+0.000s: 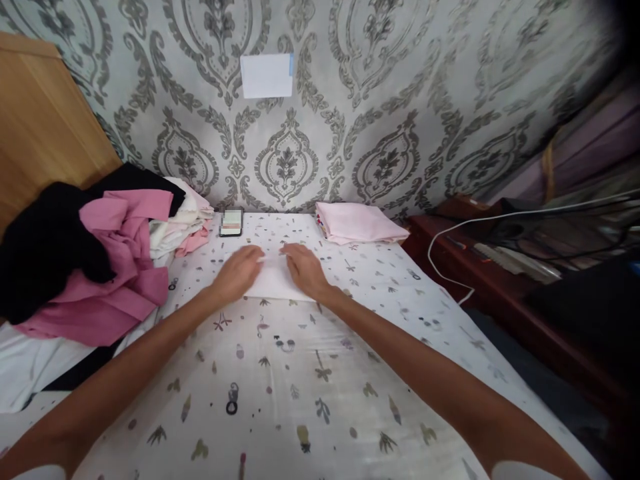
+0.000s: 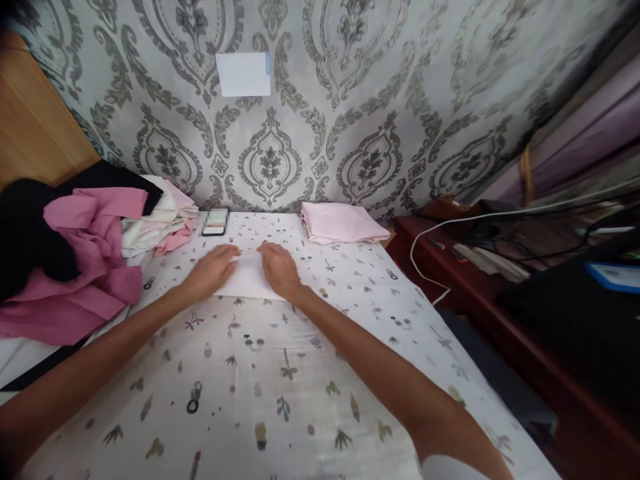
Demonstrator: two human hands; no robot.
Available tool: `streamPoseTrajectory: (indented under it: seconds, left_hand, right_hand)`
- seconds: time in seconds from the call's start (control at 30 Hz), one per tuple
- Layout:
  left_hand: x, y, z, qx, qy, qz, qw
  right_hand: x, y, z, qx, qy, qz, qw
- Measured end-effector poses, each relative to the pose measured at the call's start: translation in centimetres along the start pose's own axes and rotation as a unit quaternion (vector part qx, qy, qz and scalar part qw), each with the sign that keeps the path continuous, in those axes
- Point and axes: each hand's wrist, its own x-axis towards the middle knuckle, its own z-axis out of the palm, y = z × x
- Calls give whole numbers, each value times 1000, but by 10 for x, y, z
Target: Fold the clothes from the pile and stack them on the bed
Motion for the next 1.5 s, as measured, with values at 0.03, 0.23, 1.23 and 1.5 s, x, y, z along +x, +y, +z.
streamPoseTrajectory:
  seconds: [0.03, 0.23, 1.23, 1.5]
  left_hand:
    - [-4, 7, 7, -3, -36, 28, 999]
    - [-31, 3, 36, 47, -137, -4, 989]
    - [-47, -25, 30, 93, -102, -69, 988]
    - [-45, -21, 29, 96, -123, -97, 983]
  right_hand:
    - [-3, -5, 5, -10, -35, -25, 999]
    - [-14, -12, 24, -95, -146, 2, 985]
    - [6, 25, -2, -63, -6, 273, 960]
    - [26, 29, -3, -71, -33, 313, 946]
